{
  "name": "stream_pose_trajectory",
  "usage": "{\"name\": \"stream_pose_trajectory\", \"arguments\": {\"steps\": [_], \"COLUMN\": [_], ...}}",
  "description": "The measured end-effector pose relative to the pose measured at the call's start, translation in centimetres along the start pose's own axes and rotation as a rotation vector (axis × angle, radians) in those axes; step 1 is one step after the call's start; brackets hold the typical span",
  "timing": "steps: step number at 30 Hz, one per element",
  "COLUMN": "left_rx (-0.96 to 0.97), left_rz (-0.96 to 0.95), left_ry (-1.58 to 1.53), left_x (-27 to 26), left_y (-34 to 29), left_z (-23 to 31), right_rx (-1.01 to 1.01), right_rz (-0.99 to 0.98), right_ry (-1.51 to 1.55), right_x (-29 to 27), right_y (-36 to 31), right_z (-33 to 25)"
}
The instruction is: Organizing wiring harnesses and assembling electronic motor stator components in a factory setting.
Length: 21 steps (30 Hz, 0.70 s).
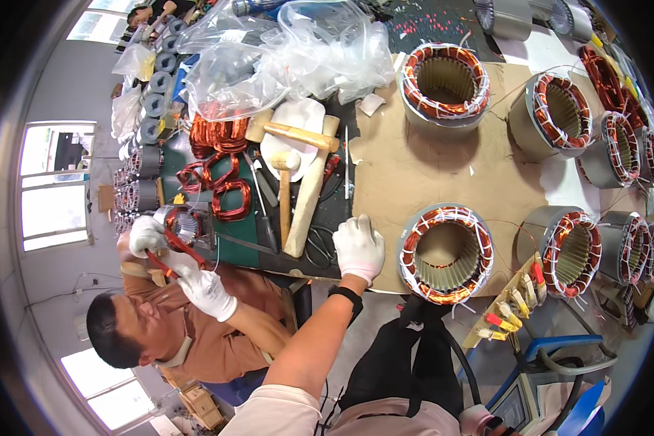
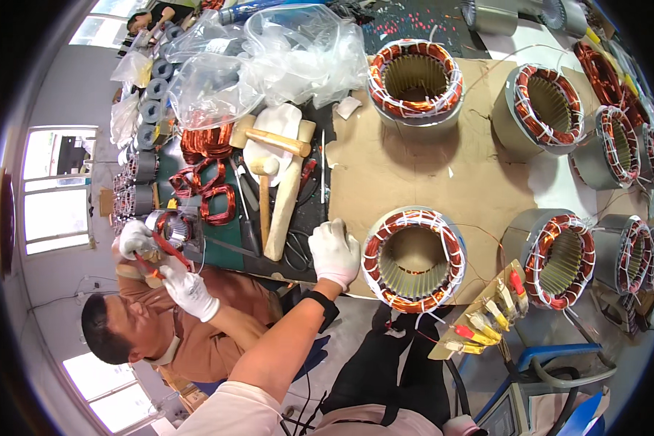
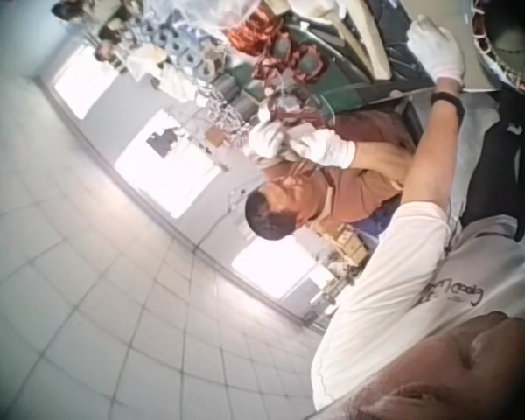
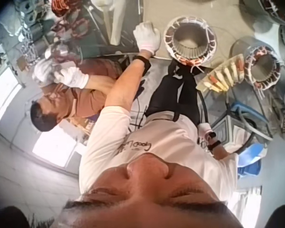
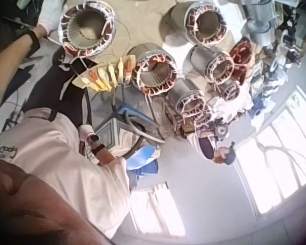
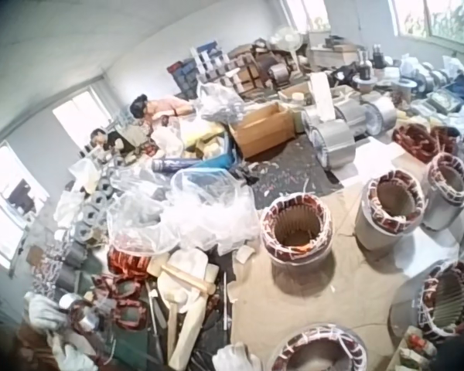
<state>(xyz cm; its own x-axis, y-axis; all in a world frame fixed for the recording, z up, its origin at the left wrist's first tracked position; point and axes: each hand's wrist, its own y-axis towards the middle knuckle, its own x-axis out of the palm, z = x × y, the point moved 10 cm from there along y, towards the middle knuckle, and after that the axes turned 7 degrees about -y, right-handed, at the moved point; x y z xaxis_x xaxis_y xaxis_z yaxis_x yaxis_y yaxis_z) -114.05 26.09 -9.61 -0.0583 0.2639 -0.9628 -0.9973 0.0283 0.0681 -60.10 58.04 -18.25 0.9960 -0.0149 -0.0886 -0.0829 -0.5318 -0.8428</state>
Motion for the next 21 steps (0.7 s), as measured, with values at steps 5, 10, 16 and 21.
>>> {"name": "stream_pose_trajectory", "arguments": {"steps": [5, 10, 16, 21], "left_rx": [-0.002, -0.006, -0.061, -0.046], "left_rz": [-0.006, 0.018, -0.043, -0.035], "left_ry": [0.047, -0.014, -0.034, -0.047], "left_x": [0.8, -0.8, -0.4, -0.2], "left_y": [-0.4, 0.1, 0.0, -0.1], "left_z": [-0.5, 0.6, -0.2, -0.1], "right_rx": [-0.048, -0.144, -0.198, -0.219], "right_rz": [-0.023, -0.013, -0.010, -0.016], "right_ry": [-0.035, -0.120, -0.184, -0.213], "right_x": [1.4, -1.1, -2.7, -2.9], "right_y": [4.6, 8.5, 10.4, 10.6], "right_z": [1.0, -0.3, -0.8, -0.9]}}
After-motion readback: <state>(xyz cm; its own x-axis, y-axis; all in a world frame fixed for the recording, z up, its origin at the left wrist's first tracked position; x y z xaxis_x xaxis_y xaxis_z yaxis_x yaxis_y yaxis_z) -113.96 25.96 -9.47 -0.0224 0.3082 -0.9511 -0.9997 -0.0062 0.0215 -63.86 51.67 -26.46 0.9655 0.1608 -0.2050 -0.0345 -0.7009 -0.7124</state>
